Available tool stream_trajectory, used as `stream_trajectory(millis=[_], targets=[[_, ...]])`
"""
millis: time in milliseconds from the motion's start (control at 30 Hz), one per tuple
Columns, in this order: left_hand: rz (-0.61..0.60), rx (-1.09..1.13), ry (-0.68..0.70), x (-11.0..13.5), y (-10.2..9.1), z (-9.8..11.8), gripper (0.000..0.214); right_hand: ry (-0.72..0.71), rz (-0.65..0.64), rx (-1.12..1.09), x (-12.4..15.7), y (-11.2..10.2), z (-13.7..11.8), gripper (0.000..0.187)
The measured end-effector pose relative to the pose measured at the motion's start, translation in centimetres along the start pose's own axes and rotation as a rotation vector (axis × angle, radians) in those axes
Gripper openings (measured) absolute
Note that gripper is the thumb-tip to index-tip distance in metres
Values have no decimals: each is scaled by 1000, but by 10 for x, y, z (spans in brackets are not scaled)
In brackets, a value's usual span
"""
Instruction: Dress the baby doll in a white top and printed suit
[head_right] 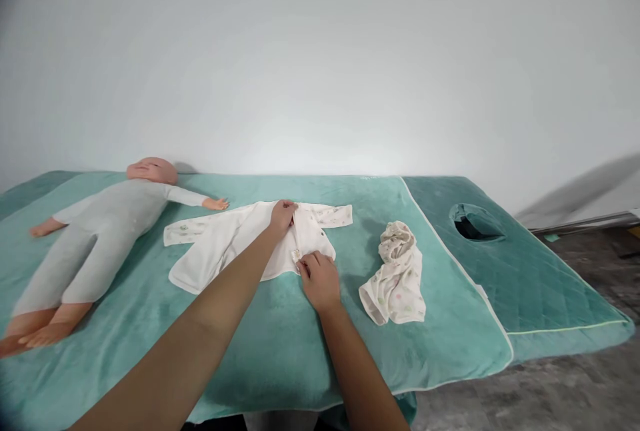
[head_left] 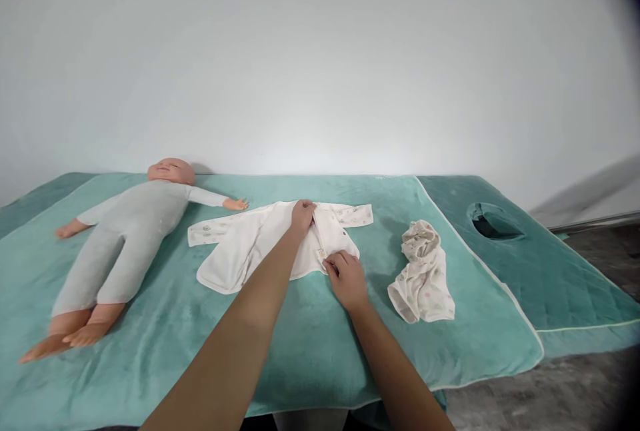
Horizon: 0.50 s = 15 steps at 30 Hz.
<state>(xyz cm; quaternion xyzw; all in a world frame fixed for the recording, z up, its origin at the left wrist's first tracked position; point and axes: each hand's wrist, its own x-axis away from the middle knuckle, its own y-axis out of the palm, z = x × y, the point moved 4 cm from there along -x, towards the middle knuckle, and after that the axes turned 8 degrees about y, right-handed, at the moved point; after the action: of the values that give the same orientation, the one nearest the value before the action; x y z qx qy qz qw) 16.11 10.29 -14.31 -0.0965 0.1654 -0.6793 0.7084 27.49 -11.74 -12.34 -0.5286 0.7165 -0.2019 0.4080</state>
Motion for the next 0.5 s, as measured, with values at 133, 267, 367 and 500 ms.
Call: stream_trajectory(millis=[133, 267, 367, 500], targets=[[24, -153, 124, 12, 7, 13, 17, 39, 29, 10, 0, 0, -1, 15], [24, -290, 335, 40, 11, 39, 24, 36, 134, -10, 1, -3, -1, 21], [3, -359, 446, 61, 7, 47, 32, 2, 152, 14, 0, -2, 2, 26], [-6, -527, 546, 89, -9, 44, 41, -42, 86, 1, 1, 6, 11, 31]])
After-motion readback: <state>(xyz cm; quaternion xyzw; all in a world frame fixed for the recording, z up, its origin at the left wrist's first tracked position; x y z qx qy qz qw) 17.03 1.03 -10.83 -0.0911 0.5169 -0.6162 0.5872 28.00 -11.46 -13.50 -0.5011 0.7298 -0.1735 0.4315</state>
